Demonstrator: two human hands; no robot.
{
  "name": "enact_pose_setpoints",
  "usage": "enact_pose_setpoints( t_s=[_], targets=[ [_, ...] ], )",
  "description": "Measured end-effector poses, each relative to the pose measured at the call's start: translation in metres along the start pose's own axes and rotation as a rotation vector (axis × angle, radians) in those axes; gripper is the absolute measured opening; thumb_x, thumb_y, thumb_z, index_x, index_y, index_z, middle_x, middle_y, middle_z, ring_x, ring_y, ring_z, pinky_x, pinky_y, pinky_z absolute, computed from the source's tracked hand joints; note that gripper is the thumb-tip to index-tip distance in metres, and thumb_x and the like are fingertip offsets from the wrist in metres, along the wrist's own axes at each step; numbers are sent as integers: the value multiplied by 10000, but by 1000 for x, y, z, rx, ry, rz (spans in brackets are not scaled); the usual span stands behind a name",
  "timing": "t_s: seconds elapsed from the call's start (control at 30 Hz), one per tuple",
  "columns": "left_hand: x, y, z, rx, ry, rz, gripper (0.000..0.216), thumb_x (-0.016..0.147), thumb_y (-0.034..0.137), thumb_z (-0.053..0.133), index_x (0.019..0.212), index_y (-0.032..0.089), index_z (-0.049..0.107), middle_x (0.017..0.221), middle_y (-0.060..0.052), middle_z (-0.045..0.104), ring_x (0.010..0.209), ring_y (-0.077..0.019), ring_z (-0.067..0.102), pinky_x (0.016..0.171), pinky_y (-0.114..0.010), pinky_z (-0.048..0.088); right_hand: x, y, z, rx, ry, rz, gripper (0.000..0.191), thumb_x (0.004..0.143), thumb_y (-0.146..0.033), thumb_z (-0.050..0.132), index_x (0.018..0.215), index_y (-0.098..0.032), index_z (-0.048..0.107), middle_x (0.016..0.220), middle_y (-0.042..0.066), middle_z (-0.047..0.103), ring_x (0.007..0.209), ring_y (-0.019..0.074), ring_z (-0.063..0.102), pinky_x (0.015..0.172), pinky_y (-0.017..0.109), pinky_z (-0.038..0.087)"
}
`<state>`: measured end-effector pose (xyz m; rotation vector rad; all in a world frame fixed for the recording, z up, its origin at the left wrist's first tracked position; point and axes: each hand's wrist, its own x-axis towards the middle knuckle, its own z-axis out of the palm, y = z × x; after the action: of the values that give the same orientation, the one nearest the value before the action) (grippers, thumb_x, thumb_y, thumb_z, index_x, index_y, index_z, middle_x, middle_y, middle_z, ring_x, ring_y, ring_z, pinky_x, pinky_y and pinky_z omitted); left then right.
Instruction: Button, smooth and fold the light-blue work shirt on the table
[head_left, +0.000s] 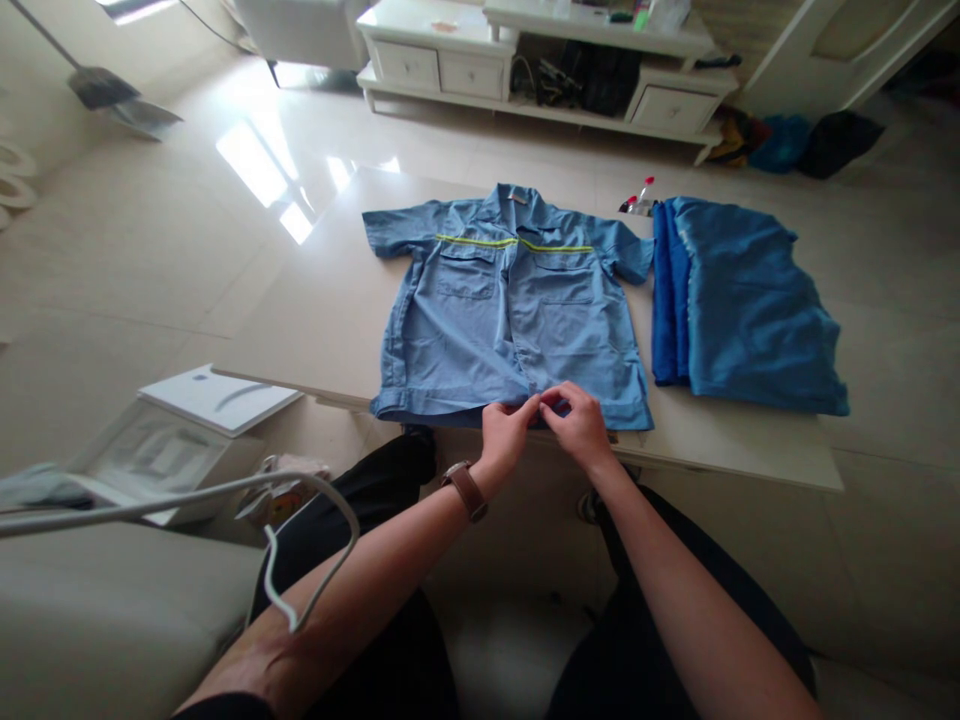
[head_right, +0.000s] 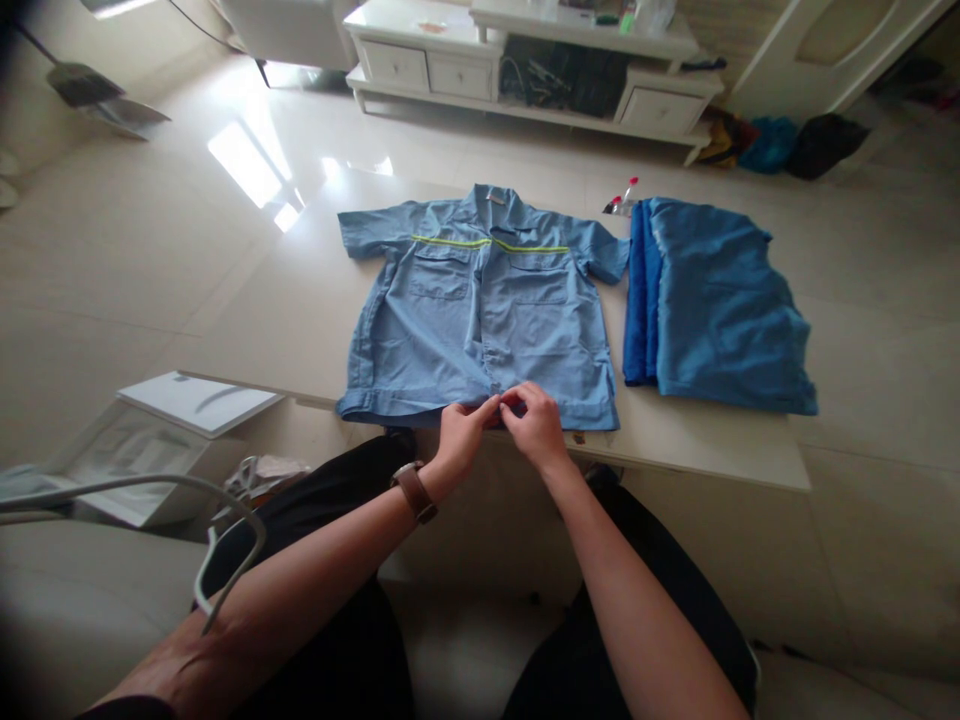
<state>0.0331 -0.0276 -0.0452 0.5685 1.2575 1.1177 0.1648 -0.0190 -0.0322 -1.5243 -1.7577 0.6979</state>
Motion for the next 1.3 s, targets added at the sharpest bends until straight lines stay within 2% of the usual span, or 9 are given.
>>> enact_pose_setpoints(
  t_s=[0.37,0.63,0.8,0.93,1.13,1.3],
  targets=[
    [1,-3,-2,-60,-10,14,311,706,399,851,709,103,758,717,-86,748,667,-168,666,679,-281,521,0,-6,0,-15,2,-26,82,830,-225,618,756,-233,653,801,37,676,781,203,634,744,330,502],
    [3,-3,1,-177,63,-47,255,670,327,860,656,121,711,679,-55,716,631,-144,636,636,-264,519,0,-7,1,6,-1,-47,69,843,-219,625,794,-225,673,820,40,680,797,205,635,755,335,509],
    [4,-6,0,-186,54,-42,274,678,339,860,644,124,694,666,-46,698,622,-142,627,646,-274,522,0,-7,1,22,0,-55,60,839,-201,629,807,-224,674,821,38,672,796,206,632,736,336,502],
    [4,-7,-1,-121,19,-3,272,723,352,834,660,121,706,666,-54,699,619,-142,619,653,-275,509,0,-8,0,17,9,-53,87,871,-245,631,787,-229,650,808,37,654,797,208,621,732,338,486],
    [5,-6,-1,69,13,109,272,779,339,783,649,113,707,634,-53,682,578,-124,562,584,-244,436,0,-9,3,22,35,-26,172,915,-312,583,765,-229,600,800,30,616,766,195,584,723,336,449],
    [4,-4,1,182,37,176,217,785,252,760,635,112,689,628,-48,672,562,-118,540,567,-238,405,1,-5,7,149,46,129,201,861,-389,586,739,-231,570,767,21,607,753,196,567,735,340,436]
  ],
)
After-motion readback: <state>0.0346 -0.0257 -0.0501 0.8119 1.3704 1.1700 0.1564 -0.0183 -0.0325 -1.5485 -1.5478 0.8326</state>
